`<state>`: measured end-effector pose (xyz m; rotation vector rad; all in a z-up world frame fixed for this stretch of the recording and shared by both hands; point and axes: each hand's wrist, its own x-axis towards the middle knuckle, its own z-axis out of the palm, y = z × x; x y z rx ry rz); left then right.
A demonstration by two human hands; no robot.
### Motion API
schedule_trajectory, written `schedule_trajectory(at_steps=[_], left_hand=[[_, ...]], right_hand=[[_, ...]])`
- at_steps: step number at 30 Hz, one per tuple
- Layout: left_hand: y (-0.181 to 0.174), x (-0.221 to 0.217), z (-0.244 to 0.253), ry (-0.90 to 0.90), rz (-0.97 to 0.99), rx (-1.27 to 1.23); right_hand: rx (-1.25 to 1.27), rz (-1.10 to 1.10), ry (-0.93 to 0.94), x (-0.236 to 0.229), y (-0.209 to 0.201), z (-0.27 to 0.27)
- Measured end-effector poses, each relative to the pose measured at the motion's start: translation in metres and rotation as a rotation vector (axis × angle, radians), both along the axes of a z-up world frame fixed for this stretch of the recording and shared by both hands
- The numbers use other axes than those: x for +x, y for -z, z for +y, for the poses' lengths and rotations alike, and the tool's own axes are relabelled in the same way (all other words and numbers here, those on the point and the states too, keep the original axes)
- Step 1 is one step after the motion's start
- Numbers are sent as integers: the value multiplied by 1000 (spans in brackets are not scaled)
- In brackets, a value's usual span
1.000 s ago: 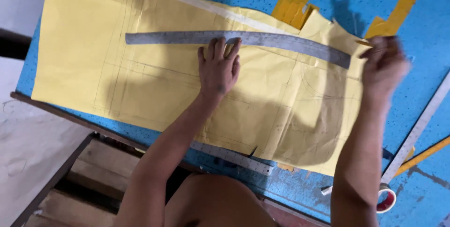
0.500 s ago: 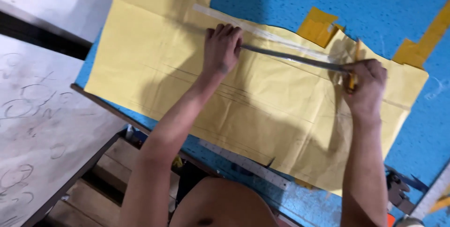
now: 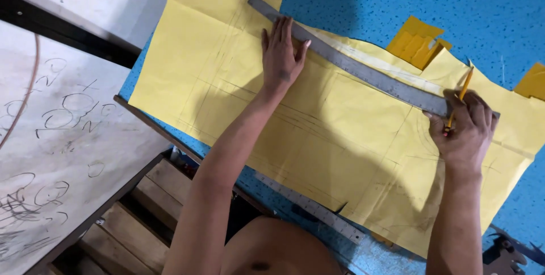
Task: The person measures and marks a large piece of yellow fabric using a ruler and a pencil. They draw straight lines and curved patterns on the fabric, which is laid out on a table. The person repositions the fabric and ruler multiple times to complete the markings.
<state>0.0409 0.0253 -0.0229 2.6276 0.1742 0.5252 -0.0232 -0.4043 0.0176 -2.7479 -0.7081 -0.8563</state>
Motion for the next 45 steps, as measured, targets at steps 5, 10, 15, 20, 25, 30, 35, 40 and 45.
schedule_trajectory(at_steps=[5,10,15,20,25,30,35,40,45], left_hand=[[-13,0,-5,-103,217,124],[-18,-2,-11,-147,113,57],[-18,-2,-11,-163,138,36],[-19,-1,-10,-166,137,54],[-17,-2,-12,-174,46,40],[-18,-3,-12,-174,31,20],[-17,-3,-11,-162,27,3],[-18,-4,-11,-164,33,1],[-15,-3,-11,-165,21,-5]], right_hand=[[-2,-22,-23,7,1,-5],[-19,-34,-8,19,2,-13],[-16,-40,-1,26,10,-16],[-46,-87,14,28,12,-16],[-18,-51,8,26,13,-16],[-4,-55,1,27,15,-17],[-2,-52,5,26,13,-14],[-11,-57,6,28,18,-18],[-16,-69,11,28,16,-15]])
